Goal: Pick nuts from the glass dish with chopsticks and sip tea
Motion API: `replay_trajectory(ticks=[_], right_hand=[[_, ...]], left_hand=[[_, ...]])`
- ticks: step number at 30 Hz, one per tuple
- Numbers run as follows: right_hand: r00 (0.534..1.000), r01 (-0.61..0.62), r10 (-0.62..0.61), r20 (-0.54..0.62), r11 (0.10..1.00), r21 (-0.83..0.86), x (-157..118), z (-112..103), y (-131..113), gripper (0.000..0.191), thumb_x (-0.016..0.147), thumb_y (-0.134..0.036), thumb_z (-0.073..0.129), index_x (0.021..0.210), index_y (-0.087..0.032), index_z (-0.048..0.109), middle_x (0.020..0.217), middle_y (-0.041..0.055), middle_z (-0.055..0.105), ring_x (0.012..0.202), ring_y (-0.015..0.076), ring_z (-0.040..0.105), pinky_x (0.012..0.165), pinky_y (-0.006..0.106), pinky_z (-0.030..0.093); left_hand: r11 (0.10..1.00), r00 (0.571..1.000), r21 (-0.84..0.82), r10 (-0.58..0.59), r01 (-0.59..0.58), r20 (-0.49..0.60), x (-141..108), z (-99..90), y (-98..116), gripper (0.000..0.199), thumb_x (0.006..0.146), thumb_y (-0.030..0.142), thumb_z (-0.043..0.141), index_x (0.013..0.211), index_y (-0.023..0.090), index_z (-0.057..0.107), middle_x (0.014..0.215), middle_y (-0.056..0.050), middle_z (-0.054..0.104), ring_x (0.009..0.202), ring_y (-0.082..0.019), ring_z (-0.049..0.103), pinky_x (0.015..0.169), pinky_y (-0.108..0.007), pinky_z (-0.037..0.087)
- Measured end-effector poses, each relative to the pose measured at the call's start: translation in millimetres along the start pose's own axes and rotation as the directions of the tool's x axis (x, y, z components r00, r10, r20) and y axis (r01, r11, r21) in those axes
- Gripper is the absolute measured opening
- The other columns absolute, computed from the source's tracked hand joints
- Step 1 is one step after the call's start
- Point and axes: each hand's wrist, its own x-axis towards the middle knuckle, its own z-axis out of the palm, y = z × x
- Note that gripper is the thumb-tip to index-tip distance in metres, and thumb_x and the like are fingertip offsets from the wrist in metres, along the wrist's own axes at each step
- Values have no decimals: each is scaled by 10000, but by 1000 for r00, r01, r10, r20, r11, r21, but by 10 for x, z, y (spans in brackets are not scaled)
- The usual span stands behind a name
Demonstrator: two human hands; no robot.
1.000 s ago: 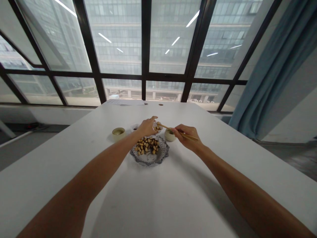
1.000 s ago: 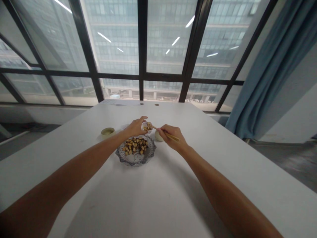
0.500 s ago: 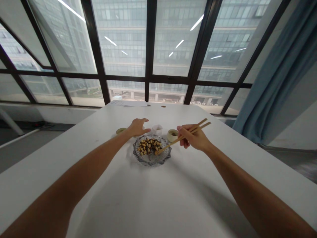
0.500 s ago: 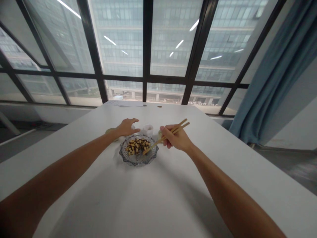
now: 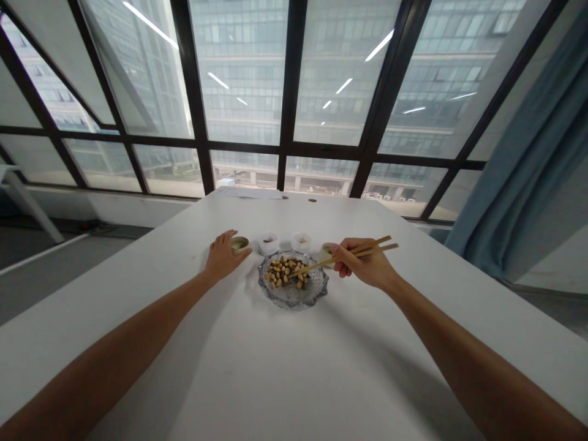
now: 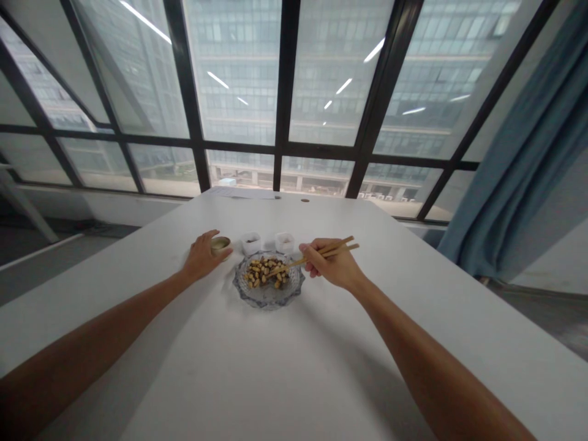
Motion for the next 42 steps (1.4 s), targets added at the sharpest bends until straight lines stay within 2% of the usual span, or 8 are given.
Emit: replay_trajectory(ticks=[4,8,20,28,32,35,39,42], right_hand=[[987,54,-40,156,995,-89,-67,73,-58,494,810,-626,707,613,-175,669,542,59,688,448,142,635,406,214,484],[977,100,-75,202,988,-118,-74,108,-26,461,845,-582,691,610,-185,676,570,55,693,470,151,648,427,230,508],[968,150,-117,222,979,-140,-72,55,-30,551,905,-655,569,628,-188,661,542,54,683,439,137,631,392,216,477],[1000,-24,24,13,999,35,12,-7,61,629,733,-794,659,633,-173,640,502,53,666,366,135,584,328,221,432],[992,-26,25,123,1000,0,-13,-16,10,613,758,-775,654,635,-174,656,513,54,672,387,130,590,347,216,436],[979,33,-23,202,998,-46,-38,5,-19,583,802,-736,645,619,-182,646,522,46,670,419,128,603,368,207,438],[970,122,-95,225,987,-106,-56,18,-47,569,852,-699,615,599,-189,635,506,34,650,420,126,596,371,206,434],[972,124,-94,217,983,-133,-60,12,-53,575,861,-702,598,598,-192,627,511,37,656,415,128,600,371,208,444]], left_hand=[[993,994,-71,-95,98,45,-10,14,35,657,854,529,651,1393,202,465,1438,-144,561,1338,-319,522,1114,-476,425],[984,989,-116,-125,133,76,-14,-17,73,668,849,531,663,1402,223,451,1433,-135,568,1339,-306,533,1118,-450,429],[974,983,-159,-147,162,106,-23,-34,99,724,841,535,670,1416,186,404,1403,-158,595,1278,-286,586,1074,-419,457],[968,981,-178,-157,175,110,-28,-36,106,704,844,533,667,1410,207,405,1411,-146,594,1269,-276,592,1068,-422,463],[967,982,-193,-145,167,122,-30,-28,88,715,852,543,654,1416,186,398,1418,-160,583,1279,-282,583,1072,-427,461],[966,984,-202,-139,159,108,-29,-19,77,711,850,544,653,1415,191,405,1411,-154,585,1263,-276,594,1069,-419,466],[964,984,-206,-149,167,101,-28,-16,80,698,841,541,664,1405,211,418,1384,-137,606,1239,-267,611,1059,-414,475],[963,983,-207,-152,171,105,-28,-19,89,693,837,531,675,1398,216,419,1385,-134,608,1238,-266,612,1054,-413,477]])
